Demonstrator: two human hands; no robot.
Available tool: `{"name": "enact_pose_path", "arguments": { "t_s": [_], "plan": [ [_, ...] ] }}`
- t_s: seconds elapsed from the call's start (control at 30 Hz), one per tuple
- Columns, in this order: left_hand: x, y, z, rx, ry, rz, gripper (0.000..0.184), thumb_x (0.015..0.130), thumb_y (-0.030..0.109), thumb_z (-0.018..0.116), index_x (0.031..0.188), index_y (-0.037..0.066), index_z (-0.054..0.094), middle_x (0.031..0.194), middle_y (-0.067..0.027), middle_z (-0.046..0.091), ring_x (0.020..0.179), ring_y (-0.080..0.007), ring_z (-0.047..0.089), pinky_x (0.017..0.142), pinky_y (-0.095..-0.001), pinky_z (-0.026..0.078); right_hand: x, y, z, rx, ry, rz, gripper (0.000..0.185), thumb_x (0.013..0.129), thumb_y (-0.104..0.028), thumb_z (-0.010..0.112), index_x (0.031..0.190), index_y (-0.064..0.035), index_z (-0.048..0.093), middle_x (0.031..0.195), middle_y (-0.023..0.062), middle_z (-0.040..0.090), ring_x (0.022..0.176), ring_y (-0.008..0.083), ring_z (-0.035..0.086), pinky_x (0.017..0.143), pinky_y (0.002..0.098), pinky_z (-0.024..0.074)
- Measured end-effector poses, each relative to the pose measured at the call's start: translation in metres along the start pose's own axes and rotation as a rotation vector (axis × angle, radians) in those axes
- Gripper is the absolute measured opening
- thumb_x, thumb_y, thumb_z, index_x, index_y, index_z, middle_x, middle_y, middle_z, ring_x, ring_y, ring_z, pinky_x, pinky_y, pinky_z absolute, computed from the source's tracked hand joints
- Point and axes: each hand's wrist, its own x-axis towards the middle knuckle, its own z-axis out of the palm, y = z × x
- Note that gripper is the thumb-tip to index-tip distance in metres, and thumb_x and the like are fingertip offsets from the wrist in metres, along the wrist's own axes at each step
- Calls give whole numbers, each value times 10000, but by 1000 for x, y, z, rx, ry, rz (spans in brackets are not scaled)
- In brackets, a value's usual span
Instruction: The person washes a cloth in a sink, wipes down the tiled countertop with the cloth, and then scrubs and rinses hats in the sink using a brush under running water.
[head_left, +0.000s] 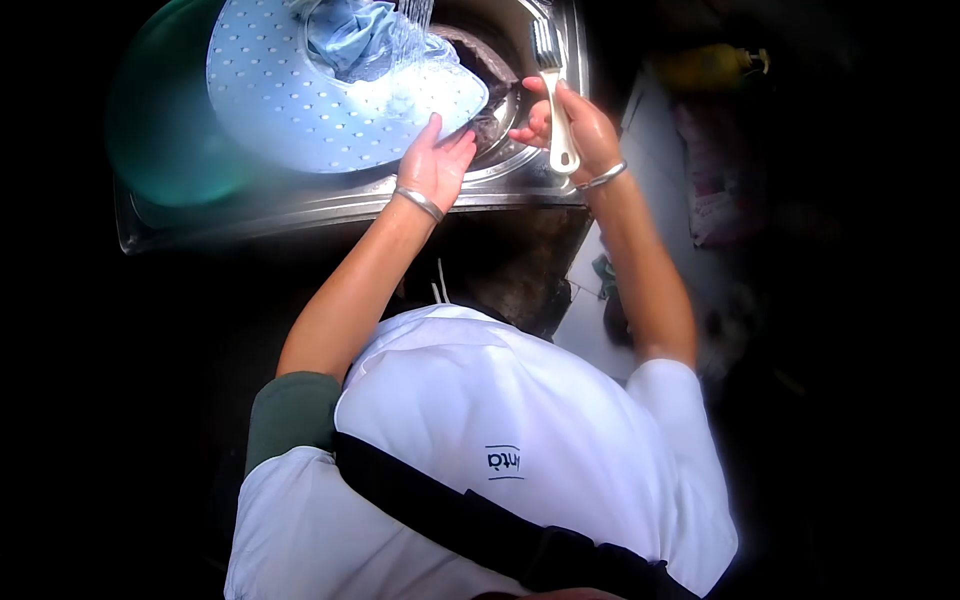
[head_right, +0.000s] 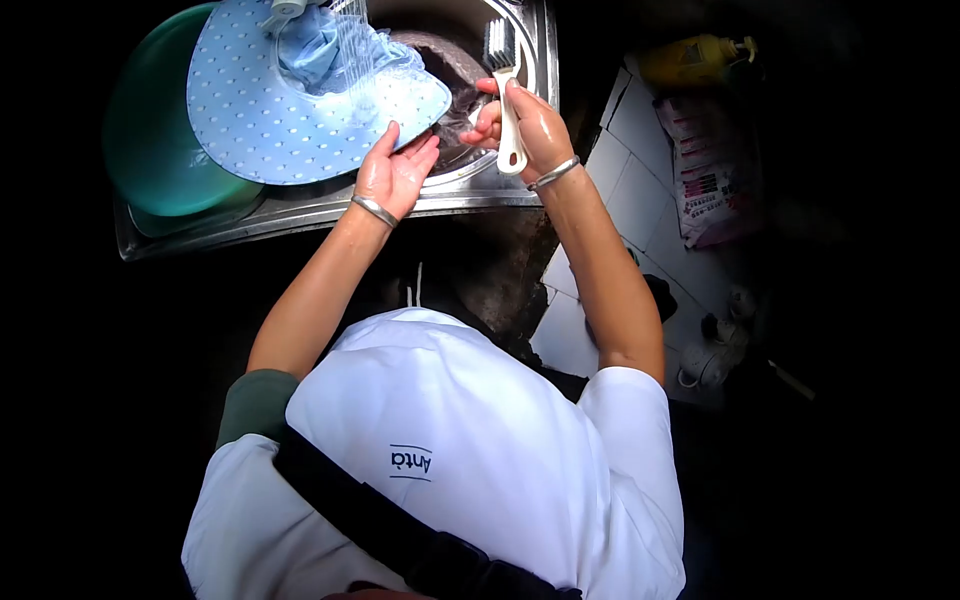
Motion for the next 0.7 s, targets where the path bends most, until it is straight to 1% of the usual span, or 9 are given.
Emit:
{"name": "enact_pose_path", "arguments": {
  "t_s": [0.07,0.13,0.17,0.23,0.27,0.3,0.4,0.53,0.7],
  "plan": [
    [-19,1,10,129,-23,-77,442,908,238,475,1227,-34,336,1276,-298,345,1193,-375,372,1013,-433,310,5,-7,-1,201,-40,-67,404,968,-261,195,1153,29,408,716,120,594,735,275,634,737,361,530],
    [-36,4,20,180,-26,-209,426,911,233,469,1211,-41,344,1252,-313,365,1152,-385,420,987,-432,351,9,-19,5,354,-137,-55,421,967,-284,178,1168,9,403,874,158,623,904,324,608,855,417,476],
    [-49,9,28,288,-93,-258,366,920,214,452,1169,-46,387,1178,-271,459,1049,-327,515,921,-393,424,9,-25,11,362,-110,-53,425,967,-286,172,1169,7,404,924,172,614,947,335,591,873,422,463],
    [-66,11,46,486,-219,-183,326,927,204,434,1143,-41,419,1122,-229,506,989,-276,548,885,-356,447,9,-28,25,349,-92,-69,433,965,-289,163,1179,8,394,1050,208,577,1039,356,545,913,427,432],
    [-72,11,54,590,-282,-139,309,931,198,426,1130,-38,435,1094,-208,530,959,-250,564,867,-337,458,10,-27,29,334,-84,-75,434,964,-289,162,1184,9,388,1059,211,573,1043,357,542,915,426,430],
    [-77,10,62,629,-304,-82,286,940,200,408,1099,-29,469,1024,-153,558,902,-186,571,823,-292,469,9,-26,34,316,-81,-81,435,964,-289,161,1190,9,383,1068,214,569,1047,359,539,918,424,428],
    [-79,7,77,639,-371,28,296,944,217,404,1109,-20,466,978,-129,569,887,-176,572,816,-289,466,6,-24,45,284,-88,-98,435,963,-289,161,1204,10,365,1092,229,555,1038,354,543,908,411,431],
    [-79,10,75,548,-439,14,296,934,240,440,1088,-9,483,934,-94,583,842,-136,570,771,-268,469,-1,-26,58,219,-70,-105,398,964,-273,206,1173,9,393,1054,231,573,1017,328,556,887,395,442],
    [-83,10,79,700,-314,75,237,907,196,495,1018,-13,507,872,-75,599,758,-118,587,690,-234,488,-2,-20,65,173,-84,-127,353,963,-240,250,1137,16,418,991,216,602,982,315,577,877,388,450]
  ]
}}
